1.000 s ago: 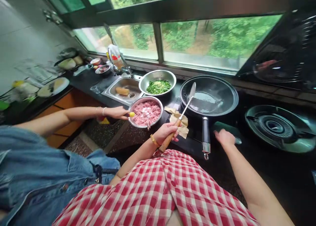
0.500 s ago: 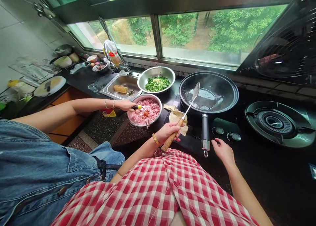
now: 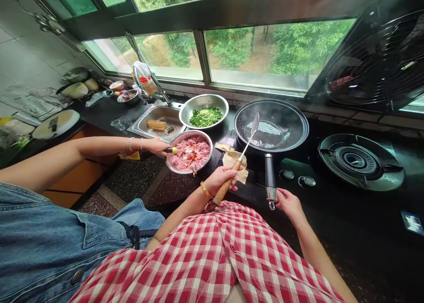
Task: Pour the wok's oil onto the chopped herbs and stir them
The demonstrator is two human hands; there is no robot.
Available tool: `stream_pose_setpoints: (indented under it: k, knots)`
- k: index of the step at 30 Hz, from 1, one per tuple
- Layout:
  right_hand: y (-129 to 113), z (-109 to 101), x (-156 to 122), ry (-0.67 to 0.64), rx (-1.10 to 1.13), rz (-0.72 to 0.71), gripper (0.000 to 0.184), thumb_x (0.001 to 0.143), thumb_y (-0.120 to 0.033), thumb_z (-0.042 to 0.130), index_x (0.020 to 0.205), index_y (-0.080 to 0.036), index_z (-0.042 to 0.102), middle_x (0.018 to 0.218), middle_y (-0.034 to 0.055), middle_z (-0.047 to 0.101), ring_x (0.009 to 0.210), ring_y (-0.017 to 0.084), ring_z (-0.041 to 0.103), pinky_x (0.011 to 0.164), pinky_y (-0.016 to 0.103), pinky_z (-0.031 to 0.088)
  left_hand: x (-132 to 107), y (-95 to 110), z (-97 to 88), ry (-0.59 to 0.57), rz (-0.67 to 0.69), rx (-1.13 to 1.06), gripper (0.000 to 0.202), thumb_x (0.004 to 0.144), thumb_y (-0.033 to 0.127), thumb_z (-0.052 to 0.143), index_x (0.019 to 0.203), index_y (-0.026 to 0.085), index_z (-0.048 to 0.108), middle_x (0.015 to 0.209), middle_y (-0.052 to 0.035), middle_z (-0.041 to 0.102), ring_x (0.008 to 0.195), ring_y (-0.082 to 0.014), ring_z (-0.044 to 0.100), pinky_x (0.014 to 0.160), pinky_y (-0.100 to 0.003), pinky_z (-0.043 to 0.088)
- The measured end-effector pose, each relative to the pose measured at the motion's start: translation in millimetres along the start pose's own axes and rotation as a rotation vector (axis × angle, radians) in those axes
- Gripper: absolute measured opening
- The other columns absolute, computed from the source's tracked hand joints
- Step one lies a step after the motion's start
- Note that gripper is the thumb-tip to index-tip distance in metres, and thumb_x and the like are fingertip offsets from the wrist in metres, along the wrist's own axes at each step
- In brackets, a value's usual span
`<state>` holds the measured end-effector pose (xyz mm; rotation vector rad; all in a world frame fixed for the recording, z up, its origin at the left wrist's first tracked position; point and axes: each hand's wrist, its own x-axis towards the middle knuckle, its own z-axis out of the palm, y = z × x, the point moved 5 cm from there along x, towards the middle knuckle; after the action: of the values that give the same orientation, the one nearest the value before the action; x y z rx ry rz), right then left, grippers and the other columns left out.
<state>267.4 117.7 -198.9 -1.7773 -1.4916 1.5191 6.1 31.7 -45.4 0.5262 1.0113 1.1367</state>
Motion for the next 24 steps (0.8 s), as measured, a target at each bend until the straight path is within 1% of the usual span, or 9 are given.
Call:
stream_pose_setpoints:
  k: [3, 4, 7, 9, 11, 13, 18, 21, 24]
  knots:
    - [-18, 10, -14, -0.071, 0.334, 0.098, 0.024, 0.092, -0.036, 0.055, 0.097, -0.015, 0.065, 0.073, 0.0063, 0.071, 0.058, 0.015, 0.065, 0.051, 0.024, 0.052, -4, 3, 0.5, 0.005, 0.008, 0.003, 0.065, 0.066, 0.043, 0.081, 0.116, 0.007, 0.059, 0.058, 0.0054, 0.053, 0.046, -0.0056, 0.046, 0.056, -0.025, 0.051]
    - [-26, 16, -20, -0.123, 0.465, 0.138, 0.025, 0.096, -0.036, 0.051, 0.094, -0.015, 0.063, 0.076, 0.0069, 0.071, 0.063, 0.015, 0.068, 0.055, 0.024, 0.054, -5, 5, 0.4, 0.013, 0.014, 0.01, 0.068, 0.065, 0.044, 0.081, 0.117, 0.007, 0.059, 0.057, 0.0054, 0.053, 0.045, -0.0056, 0.045, 0.056, -0.026, 0.051]
    - [-56, 31, -34, -0.324, 0.785, 0.203, 0.043, 0.103, -0.046, 0.03, 0.1, -0.015, 0.061, 0.09, 0.0098, 0.073, 0.079, 0.017, 0.072, 0.073, 0.029, 0.06, -8, 10, -1.8, 0.049, 0.041, 0.033, 0.074, 0.064, 0.048, 0.082, 0.12, 0.005, 0.058, 0.056, 0.005, 0.053, 0.044, -0.0061, 0.045, 0.057, -0.026, 0.052]
    - [-72, 38, -38, -0.425, 0.89, 0.211, 0.053, 0.103, -0.053, 0.022, 0.111, -0.015, 0.059, 0.096, 0.0104, 0.072, 0.085, 0.017, 0.072, 0.08, 0.032, 0.059, -9, 13, -3.9, 0.069, 0.055, 0.042, 0.075, 0.065, 0.048, 0.081, 0.121, 0.005, 0.058, 0.055, 0.005, 0.053, 0.044, -0.0062, 0.045, 0.057, -0.026, 0.052]
    - [-81, 43, -37, -0.481, 0.941, 0.229, 0.053, 0.103, -0.054, 0.022, 0.12, -0.016, 0.056, 0.098, 0.0097, 0.072, 0.083, 0.016, 0.072, 0.08, 0.032, 0.059, -9, 16, -5.2, 0.076, 0.059, 0.045, 0.074, 0.066, 0.047, 0.081, 0.121, 0.005, 0.058, 0.053, 0.0053, 0.053, 0.043, -0.006, 0.043, 0.057, -0.026, 0.052]
    - [-83, 46, -35, -0.518, 0.979, 0.257, 0.048, 0.104, -0.05, 0.024, 0.125, -0.017, 0.052, 0.1, 0.0085, 0.072, 0.079, 0.015, 0.072, 0.075, 0.031, 0.059, -9, 19, -5.1, 0.077, 0.06, 0.045, 0.073, 0.066, 0.047, 0.081, 0.122, 0.005, 0.057, 0.053, 0.0055, 0.053, 0.042, -0.0057, 0.042, 0.057, -0.026, 0.052]
    - [-84, 49, -28, -0.577, 0.999, 0.262, 0.04, 0.104, -0.042, 0.028, 0.127, -0.018, 0.05, 0.099, 0.0064, 0.071, 0.072, 0.012, 0.07, 0.066, 0.026, 0.059, -14, 24, 0.7, 0.09, 0.064, 0.035, 0.075, 0.065, 0.048, 0.082, 0.121, 0.005, 0.057, 0.053, 0.0054, 0.052, 0.042, -0.0059, 0.042, 0.057, -0.026, 0.052]
    - [-80, 47, -25, -0.564, 0.913, 0.23, 0.043, 0.103, -0.043, 0.028, 0.131, -0.018, 0.05, 0.106, 0.0091, 0.071, 0.074, 0.012, 0.07, 0.071, 0.028, 0.059, -18, 22, 6.0, 0.066, 0.057, 0.022, 0.075, 0.065, 0.047, 0.081, 0.121, 0.005, 0.056, 0.053, 0.0052, 0.052, 0.043, -0.0062, 0.042, 0.057, -0.026, 0.052]
    - [-73, 42, -21, -0.494, 0.776, 0.203, 0.052, 0.101, -0.049, 0.025, 0.133, -0.017, 0.051, 0.119, 0.0142, 0.068, 0.082, 0.015, 0.072, 0.084, 0.034, 0.059, -20, 15, 9.1, 0.03, 0.035, 0.002, 0.074, 0.065, 0.046, 0.08, 0.122, 0.005, 0.056, 0.055, 0.0044, 0.053, 0.044, -0.0068, 0.044, 0.058, -0.027, 0.052]
